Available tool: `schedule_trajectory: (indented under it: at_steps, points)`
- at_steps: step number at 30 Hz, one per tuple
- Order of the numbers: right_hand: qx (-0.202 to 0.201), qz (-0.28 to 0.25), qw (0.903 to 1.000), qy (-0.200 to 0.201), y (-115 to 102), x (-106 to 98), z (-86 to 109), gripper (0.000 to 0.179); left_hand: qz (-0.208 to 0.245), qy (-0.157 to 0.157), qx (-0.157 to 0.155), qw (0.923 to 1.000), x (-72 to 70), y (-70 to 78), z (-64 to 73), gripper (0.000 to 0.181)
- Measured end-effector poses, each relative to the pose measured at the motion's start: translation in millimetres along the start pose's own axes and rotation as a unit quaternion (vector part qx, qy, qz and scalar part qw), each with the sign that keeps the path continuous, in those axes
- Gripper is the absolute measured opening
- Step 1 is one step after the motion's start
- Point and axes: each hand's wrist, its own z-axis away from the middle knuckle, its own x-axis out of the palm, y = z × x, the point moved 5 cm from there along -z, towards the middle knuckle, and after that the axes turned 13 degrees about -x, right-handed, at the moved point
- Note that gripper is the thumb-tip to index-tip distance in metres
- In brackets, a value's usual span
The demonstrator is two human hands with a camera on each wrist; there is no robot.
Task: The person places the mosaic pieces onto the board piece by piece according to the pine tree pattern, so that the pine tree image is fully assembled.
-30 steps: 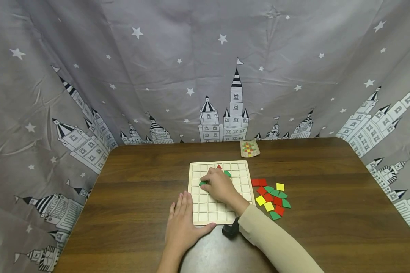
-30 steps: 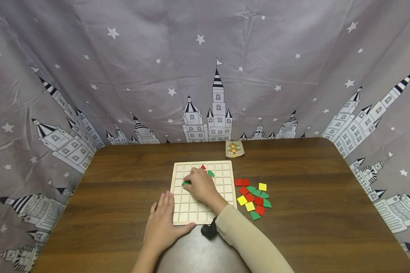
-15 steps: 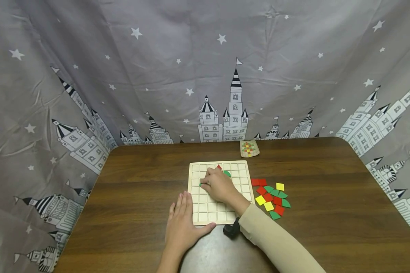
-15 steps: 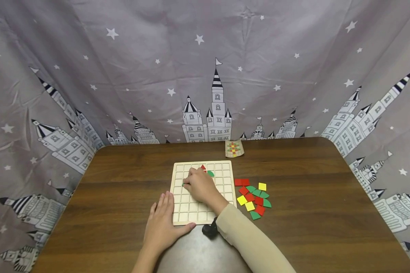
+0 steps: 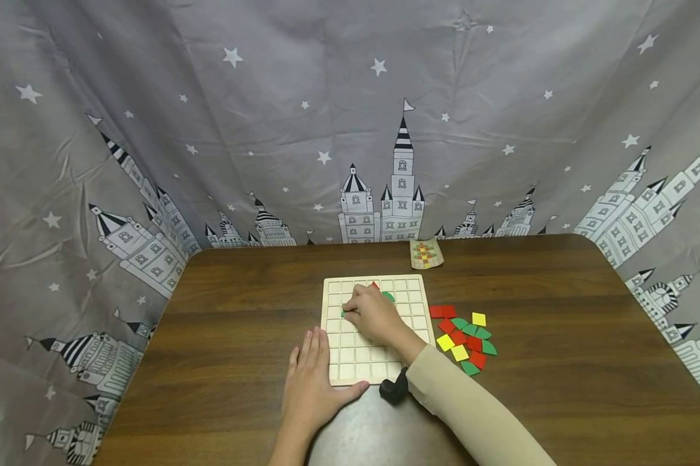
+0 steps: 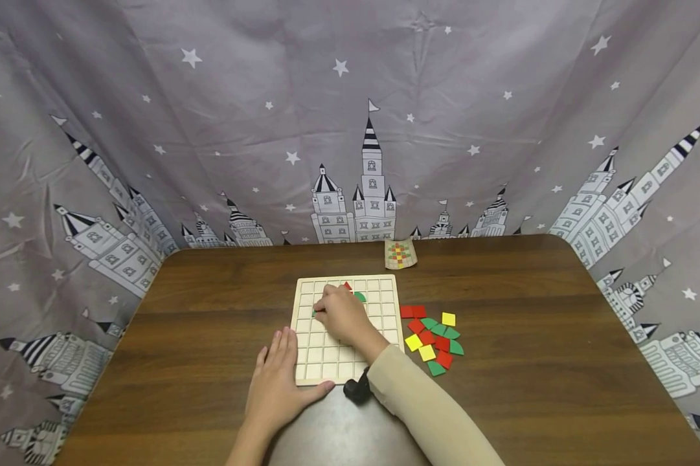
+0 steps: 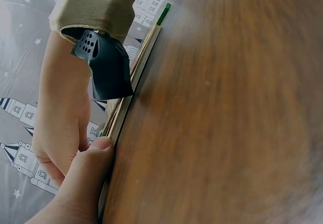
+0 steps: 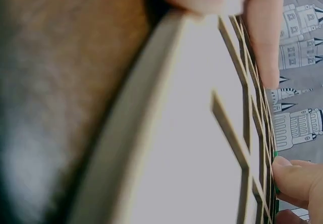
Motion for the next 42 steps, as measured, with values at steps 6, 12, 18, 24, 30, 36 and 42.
schedule_trajectory:
  at_steps: [6,12,18,24,30,36,42]
  points:
    - [-0.015,0.01,0.9998,0.0,-4.9,-3.4,1.8,0.018,0.0,-0.001,-0.001,1.0,-0.9,1.2,0.7,0.13]
    - [-0.011,0.005,0.9999,0.001,-3.9,-5.5,2.3,0.02,0.002,0.003,0.001,1.0,-1.6,1.8,0.4,0.129]
    - [-0.013,0.019,0.9997,0.008,-3.7,-6.1,4.6,0.019,-0.002,0.002,0.0,1.0,-0.6,1.2,0.4,0.13]
    - [-0.025,0.032,0.999,0.017,-3.7,-13.1,12.0,0.019,-0.003,0.001,0.0,1.0,-0.2,1.1,0.8,0.131]
    - [0.006,0.021,0.9993,0.03,12.4,-36.6,34.8,0.025,-0.004,0.0,-0.001,1.0,0.5,1.1,0.4,0.131]
    - [0.039,0.024,0.9977,0.051,45.2,-69.6,72.9,0.029,0.002,0.008,-0.002,1.0,0.5,1.3,0.5,0.131]
    - [0.089,0.039,0.9948,0.03,79.0,-91.9,108.9,0.038,0.001,0.013,0.0,0.9999,0.5,1.0,1.2,0.131]
